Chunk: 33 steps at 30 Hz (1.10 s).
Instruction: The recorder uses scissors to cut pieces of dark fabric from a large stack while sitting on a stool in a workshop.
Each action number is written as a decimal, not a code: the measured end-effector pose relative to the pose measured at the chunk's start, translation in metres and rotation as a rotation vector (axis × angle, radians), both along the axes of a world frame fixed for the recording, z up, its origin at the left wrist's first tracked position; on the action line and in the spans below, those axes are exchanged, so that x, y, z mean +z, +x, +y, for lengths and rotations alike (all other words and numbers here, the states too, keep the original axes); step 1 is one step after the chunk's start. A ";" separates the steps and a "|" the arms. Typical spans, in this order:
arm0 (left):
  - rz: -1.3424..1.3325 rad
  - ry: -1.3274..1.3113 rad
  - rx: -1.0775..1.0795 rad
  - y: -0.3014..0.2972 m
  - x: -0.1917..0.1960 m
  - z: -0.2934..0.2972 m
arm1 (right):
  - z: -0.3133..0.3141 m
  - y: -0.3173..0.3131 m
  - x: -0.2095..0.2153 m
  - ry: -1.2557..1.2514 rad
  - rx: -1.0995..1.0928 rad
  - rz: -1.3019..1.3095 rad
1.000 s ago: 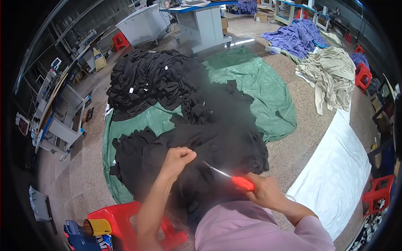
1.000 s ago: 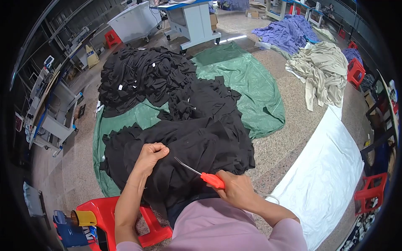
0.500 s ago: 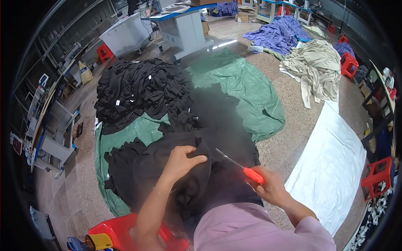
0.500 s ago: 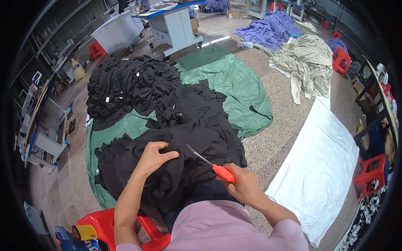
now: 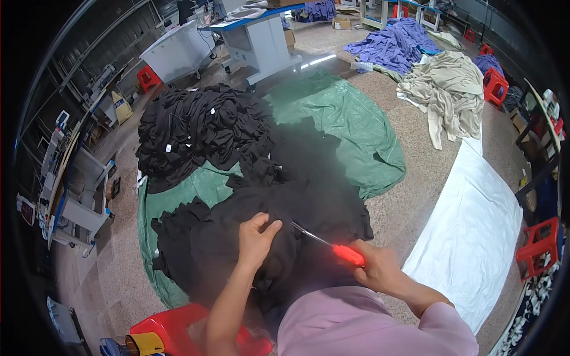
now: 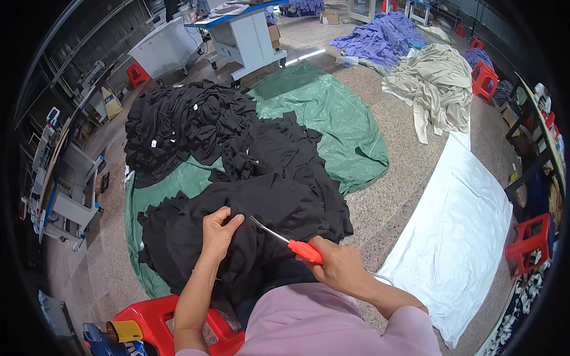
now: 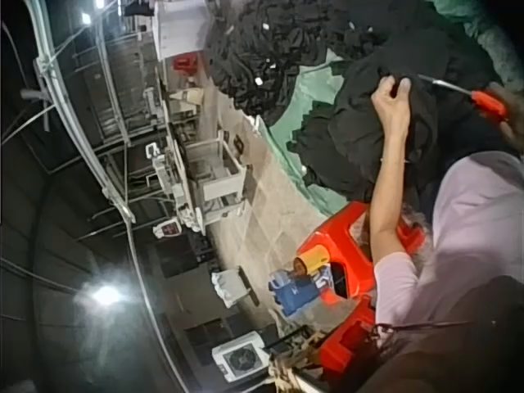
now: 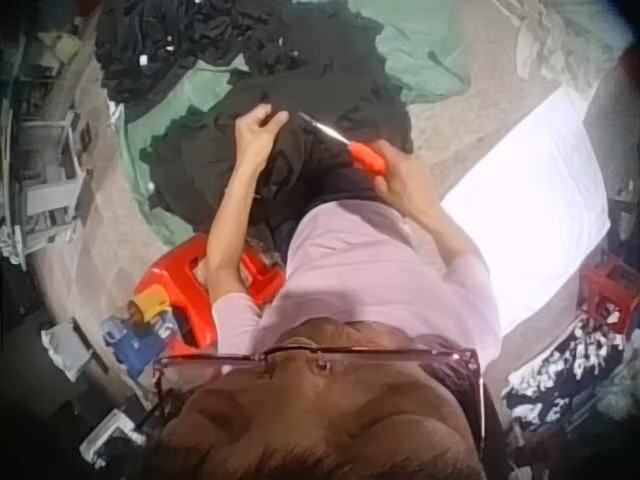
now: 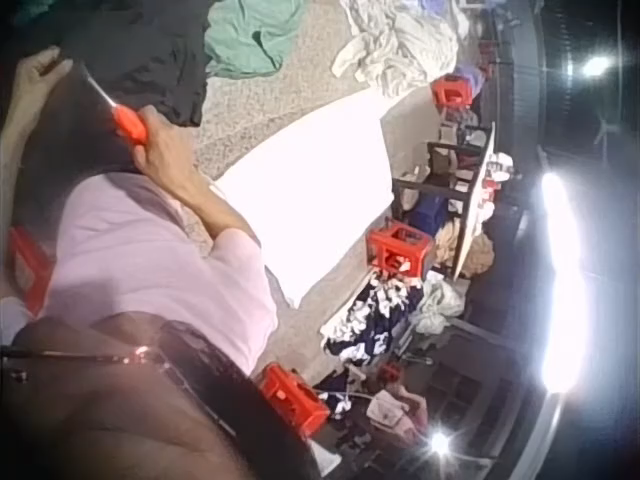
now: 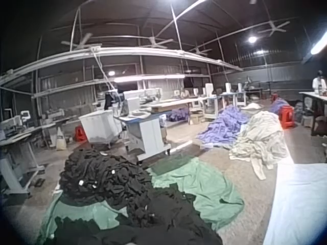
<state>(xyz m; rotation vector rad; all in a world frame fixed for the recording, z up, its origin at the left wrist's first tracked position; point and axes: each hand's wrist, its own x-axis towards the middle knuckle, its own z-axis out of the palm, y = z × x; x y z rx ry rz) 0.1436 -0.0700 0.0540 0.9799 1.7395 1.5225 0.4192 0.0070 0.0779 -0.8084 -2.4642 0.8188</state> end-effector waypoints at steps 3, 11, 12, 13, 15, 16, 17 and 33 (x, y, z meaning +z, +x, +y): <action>-0.009 0.015 0.015 0.000 -0.003 0.000 | -0.001 -0.001 0.000 0.002 -0.006 -0.016; -0.003 0.048 0.034 0.000 -0.007 -0.002 | -0.004 -0.005 0.004 0.001 0.002 -0.026; 0.005 0.038 0.034 0.000 -0.007 -0.002 | -0.003 -0.005 0.003 -0.003 0.000 -0.032; 0.013 0.029 0.035 0.000 -0.006 -0.002 | -0.003 -0.004 0.003 -0.007 -0.001 -0.037; 0.046 0.051 0.039 -0.002 -0.011 -0.001 | -0.003 -0.004 0.008 -0.049 0.008 -0.117; 0.079 0.073 0.044 -0.002 -0.011 -0.001 | -0.003 -0.003 0.010 -0.091 0.017 -0.198; 0.177 -0.052 -0.014 -0.004 -0.009 -0.006 | -0.004 -0.004 0.007 -0.091 0.018 -0.196; 1.548 -0.319 -0.529 0.104 -0.026 -0.005 | 0.020 0.012 -0.036 -0.093 -0.370 0.250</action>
